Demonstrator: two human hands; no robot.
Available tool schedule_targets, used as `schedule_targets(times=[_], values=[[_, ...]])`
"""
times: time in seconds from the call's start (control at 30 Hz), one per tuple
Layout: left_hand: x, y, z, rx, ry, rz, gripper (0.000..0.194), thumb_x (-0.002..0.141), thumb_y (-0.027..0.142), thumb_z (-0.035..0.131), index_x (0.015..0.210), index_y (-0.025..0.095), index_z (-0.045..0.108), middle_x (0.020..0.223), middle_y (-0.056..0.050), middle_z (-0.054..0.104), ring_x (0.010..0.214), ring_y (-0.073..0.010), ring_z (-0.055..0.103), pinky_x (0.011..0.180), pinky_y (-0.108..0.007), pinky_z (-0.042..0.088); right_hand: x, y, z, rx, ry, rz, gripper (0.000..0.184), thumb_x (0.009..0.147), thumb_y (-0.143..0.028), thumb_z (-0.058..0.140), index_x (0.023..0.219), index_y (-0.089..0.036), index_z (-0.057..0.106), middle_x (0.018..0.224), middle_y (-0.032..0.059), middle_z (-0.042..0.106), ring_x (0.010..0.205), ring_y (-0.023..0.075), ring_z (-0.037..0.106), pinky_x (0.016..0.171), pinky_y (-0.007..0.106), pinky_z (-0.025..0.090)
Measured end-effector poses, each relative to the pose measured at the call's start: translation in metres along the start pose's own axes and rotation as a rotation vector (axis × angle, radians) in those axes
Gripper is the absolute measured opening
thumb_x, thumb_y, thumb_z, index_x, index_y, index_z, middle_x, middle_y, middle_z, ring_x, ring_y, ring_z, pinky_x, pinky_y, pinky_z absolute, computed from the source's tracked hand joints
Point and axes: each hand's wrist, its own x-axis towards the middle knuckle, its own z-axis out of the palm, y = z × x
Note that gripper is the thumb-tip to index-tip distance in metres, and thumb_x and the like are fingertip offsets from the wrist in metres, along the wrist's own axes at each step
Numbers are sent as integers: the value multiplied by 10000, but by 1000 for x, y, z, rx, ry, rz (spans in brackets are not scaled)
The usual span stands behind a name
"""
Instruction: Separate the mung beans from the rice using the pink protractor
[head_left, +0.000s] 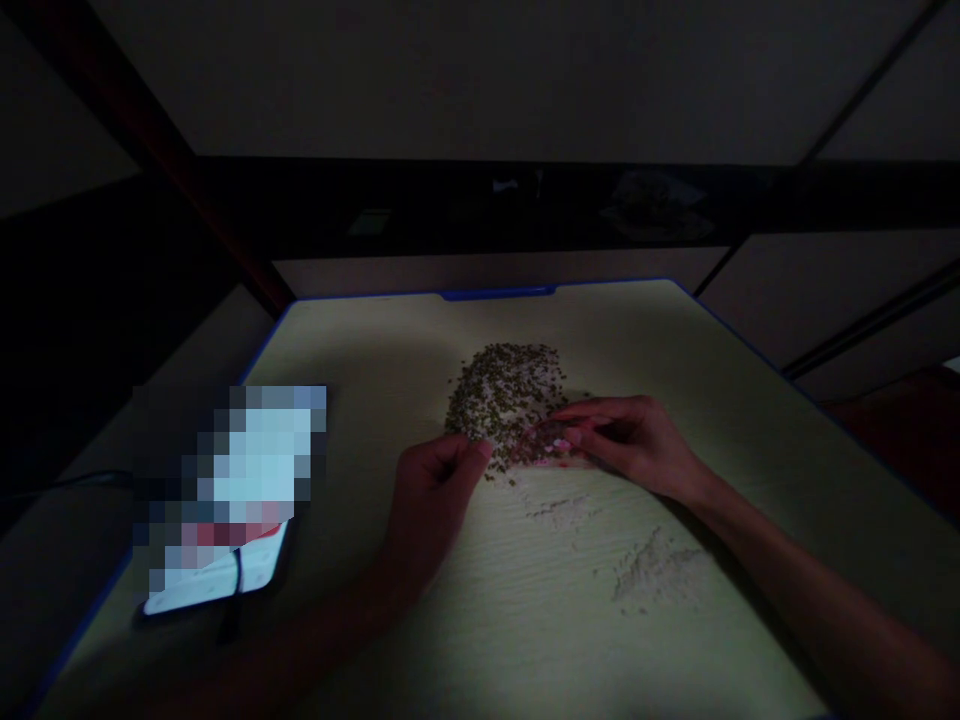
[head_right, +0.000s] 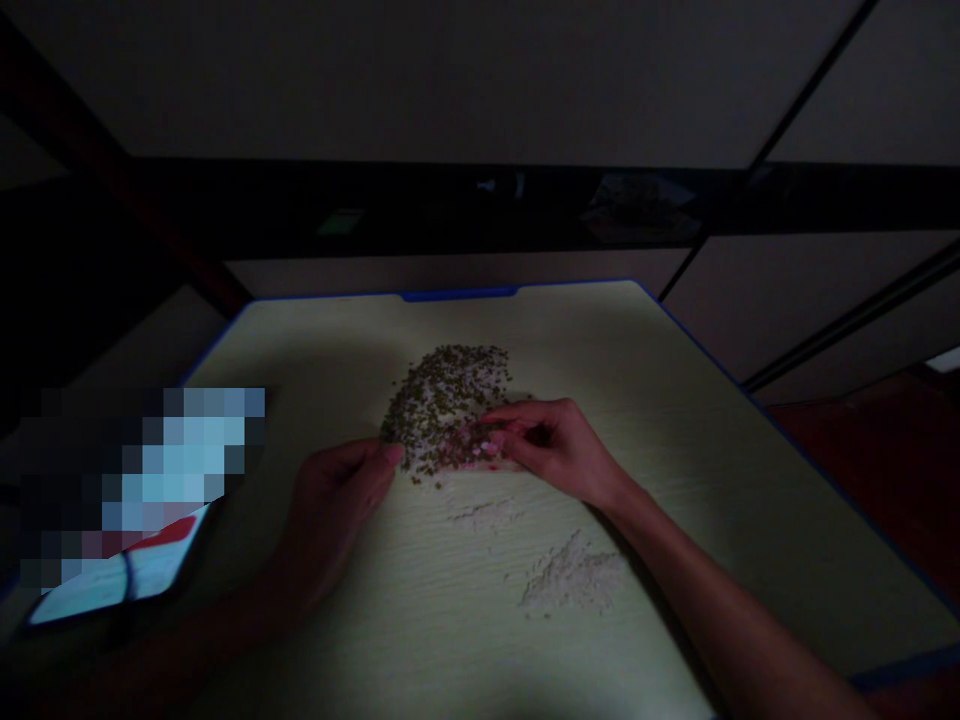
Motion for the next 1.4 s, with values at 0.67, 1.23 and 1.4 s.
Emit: schedule_targets(times=[0.67, 1.23, 1.4], values=[[-2, 0, 1, -16, 0, 13, 365, 685, 286, 514, 413, 190, 291, 412, 67, 236, 409, -57, 197, 381, -226, 139, -3, -11, 5, -40, -73, -100, 175, 767, -233, 604, 897, -192, 714, 859, 31, 736, 727, 161, 679, 616, 223, 522], [-2, 0, 1, -28, -7, 18, 375, 683, 270, 521, 406, 193, 282, 404, 71, 233, 400, -53, 196, 375, -229, 136, -6, -6, -3, 70, -124, -34, 127, 719, -207, 655, 817, -196, 735, 751, 21, 738, 638, 132, 671, 562, 193, 510], [-2, 0, 1, -28, -10, 24, 371, 685, 278, 525, 411, 191, 290, 407, 72, 236, 404, -51, 205, 374, -227, 136, -7, -6, -1, 75, -151, -28, 146, 721, -230, 651, 831, -184, 736, 769, 35, 742, 644, 144, 676, 574, 213, 523]])
